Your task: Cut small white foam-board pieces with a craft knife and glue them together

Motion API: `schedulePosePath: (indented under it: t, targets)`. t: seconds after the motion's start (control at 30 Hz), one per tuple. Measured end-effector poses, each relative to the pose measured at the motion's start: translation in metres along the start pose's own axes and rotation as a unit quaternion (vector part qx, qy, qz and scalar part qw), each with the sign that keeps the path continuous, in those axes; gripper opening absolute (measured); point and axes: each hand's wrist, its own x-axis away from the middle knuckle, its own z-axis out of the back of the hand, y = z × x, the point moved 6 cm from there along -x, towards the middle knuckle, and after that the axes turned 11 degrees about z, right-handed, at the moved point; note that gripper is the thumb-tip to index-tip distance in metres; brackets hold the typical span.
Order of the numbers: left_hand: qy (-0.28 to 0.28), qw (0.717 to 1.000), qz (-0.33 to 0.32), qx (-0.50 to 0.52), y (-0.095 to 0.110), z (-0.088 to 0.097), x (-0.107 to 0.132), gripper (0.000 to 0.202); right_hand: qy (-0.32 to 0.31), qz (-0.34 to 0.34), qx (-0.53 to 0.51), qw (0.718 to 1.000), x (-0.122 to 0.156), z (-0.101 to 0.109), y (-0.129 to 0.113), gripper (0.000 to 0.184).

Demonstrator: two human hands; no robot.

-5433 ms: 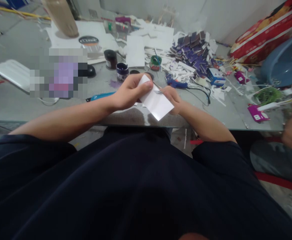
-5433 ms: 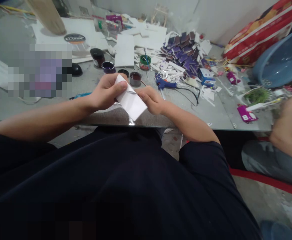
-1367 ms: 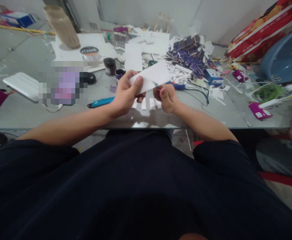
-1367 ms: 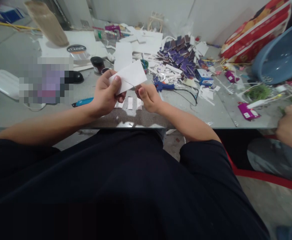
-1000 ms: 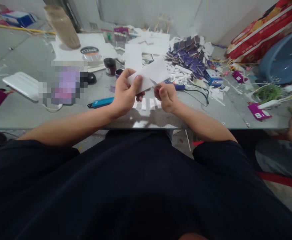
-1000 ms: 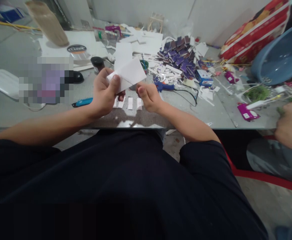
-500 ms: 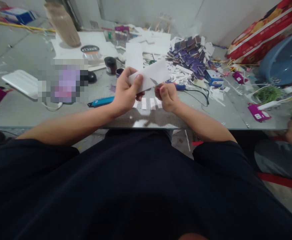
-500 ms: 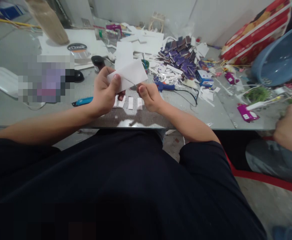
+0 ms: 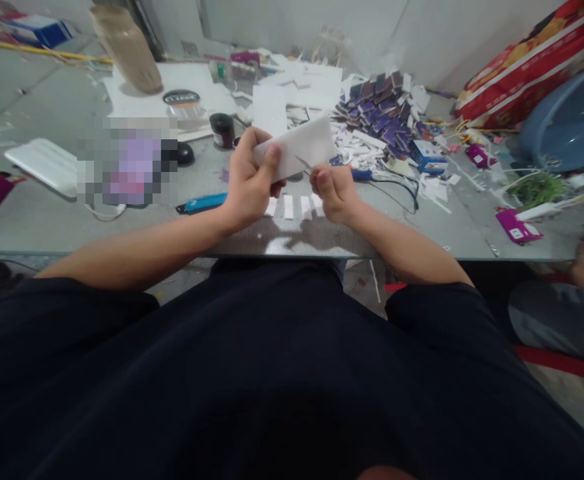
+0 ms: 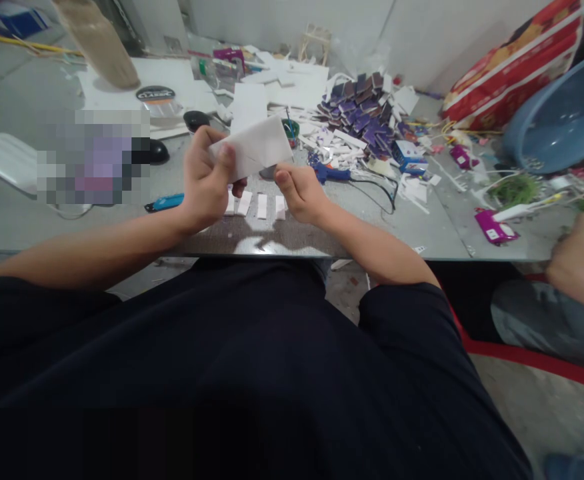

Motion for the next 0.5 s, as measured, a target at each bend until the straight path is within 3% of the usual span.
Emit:
schedulePosePath:
  t: [0.23, 0.43, 0.5]
  targets:
    - [-0.023, 0.996, 0.051, 0.068, 0.019, -0.01, 0.003, 0.074, -0.017, -0.014, -0.012, 1.0, -0.001, -0.002, 0.001, 0.094]
    - [-0.026, 0.993, 0.092, 0.067, 0.007, -0.017, 0.002, 0.08, -0.015, 0.018, -0.055, 0.998, -0.01, -0.002, -0.014, 0.091]
    - [-0.041, 0.993, 0.095, 0.056, 0.002, -0.017, 0.004, 0.083, -0.027, -0.002, -0.064, 0.998, -0.011, -0.005, -0.012, 0.094]
